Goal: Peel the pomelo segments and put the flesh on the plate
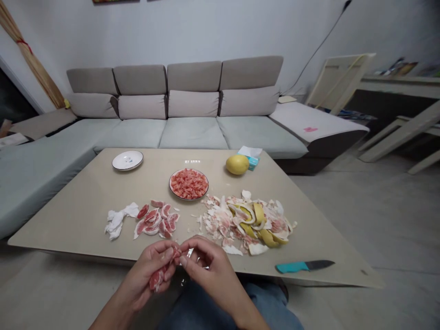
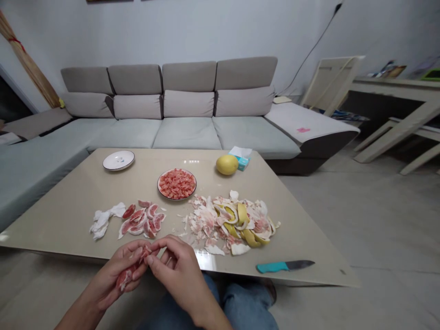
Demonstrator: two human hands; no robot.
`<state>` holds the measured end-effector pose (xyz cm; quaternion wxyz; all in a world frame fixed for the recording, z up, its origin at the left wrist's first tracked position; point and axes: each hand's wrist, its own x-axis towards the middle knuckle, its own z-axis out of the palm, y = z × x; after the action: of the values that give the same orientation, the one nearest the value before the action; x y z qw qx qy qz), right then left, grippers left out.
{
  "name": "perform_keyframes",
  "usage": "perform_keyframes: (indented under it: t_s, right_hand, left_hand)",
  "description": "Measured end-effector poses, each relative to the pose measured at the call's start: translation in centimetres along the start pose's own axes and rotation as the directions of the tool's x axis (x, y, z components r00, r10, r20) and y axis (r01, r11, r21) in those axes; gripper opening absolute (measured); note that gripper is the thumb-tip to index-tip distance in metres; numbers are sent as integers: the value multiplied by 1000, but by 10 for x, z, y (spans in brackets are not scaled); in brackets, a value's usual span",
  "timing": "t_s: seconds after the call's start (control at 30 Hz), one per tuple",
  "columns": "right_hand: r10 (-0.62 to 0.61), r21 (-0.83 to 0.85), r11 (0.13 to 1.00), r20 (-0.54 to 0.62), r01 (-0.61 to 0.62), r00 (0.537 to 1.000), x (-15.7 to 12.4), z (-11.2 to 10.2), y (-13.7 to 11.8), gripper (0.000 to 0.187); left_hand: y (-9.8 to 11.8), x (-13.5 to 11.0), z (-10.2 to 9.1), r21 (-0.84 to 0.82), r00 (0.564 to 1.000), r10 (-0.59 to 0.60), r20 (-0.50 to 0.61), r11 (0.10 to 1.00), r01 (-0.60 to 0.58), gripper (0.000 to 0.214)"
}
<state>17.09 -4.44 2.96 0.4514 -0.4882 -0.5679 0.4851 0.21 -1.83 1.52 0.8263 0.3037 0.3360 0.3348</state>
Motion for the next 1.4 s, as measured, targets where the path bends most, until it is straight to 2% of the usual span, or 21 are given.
perform_keyframes:
  t_s: [0.23,0.43,0.57,0.7,0.87,0.93,1.1,1.23,1.4]
  right_hand:
    - [29,28,999,19,-30,999,2,2,2,18]
    - [10,-19,1000,18,-10,1000,0,6,4,21]
    - [-114,-158,981,-18,109,993,-3,10,4,23]
    - [-305,-334,902,-50,272,951,-7,13,7,19]
    - [-402,-490,808,-49,329,914,-8,14,10,17]
    - [-387,-475,823,-65,312,920,-7,13,10,17]
    - [-271,-318,920,-92,230,958,-5,10,5,18]
    - [-201,-254,952,-89,172,976,-5,9,5,20]
    - [-119,-196,975,-86,100,989,-2,6,8,20]
  left_hand:
    - [-2,0,1,77,1000,10,6,997,-11,32]
    - [-5,0,-1,217,992,102,-77,973,-83,35]
    - [-5,-1,-2,224,996,80,-31,972,-71,28]
    - [-4,-1,-3,247,997,81,-10,966,-76,25]
    - [-4,0,-5,384,989,140,-47,917,-111,29]
    - [-3,0,-5,418,986,154,-64,901,-114,31]
    - [-4,0,-2,421,988,143,-61,901,-104,35]
    - [-6,3,-2,369,988,140,-64,923,-107,38]
    - [-7,6,-4,404,986,141,-93,910,-92,32]
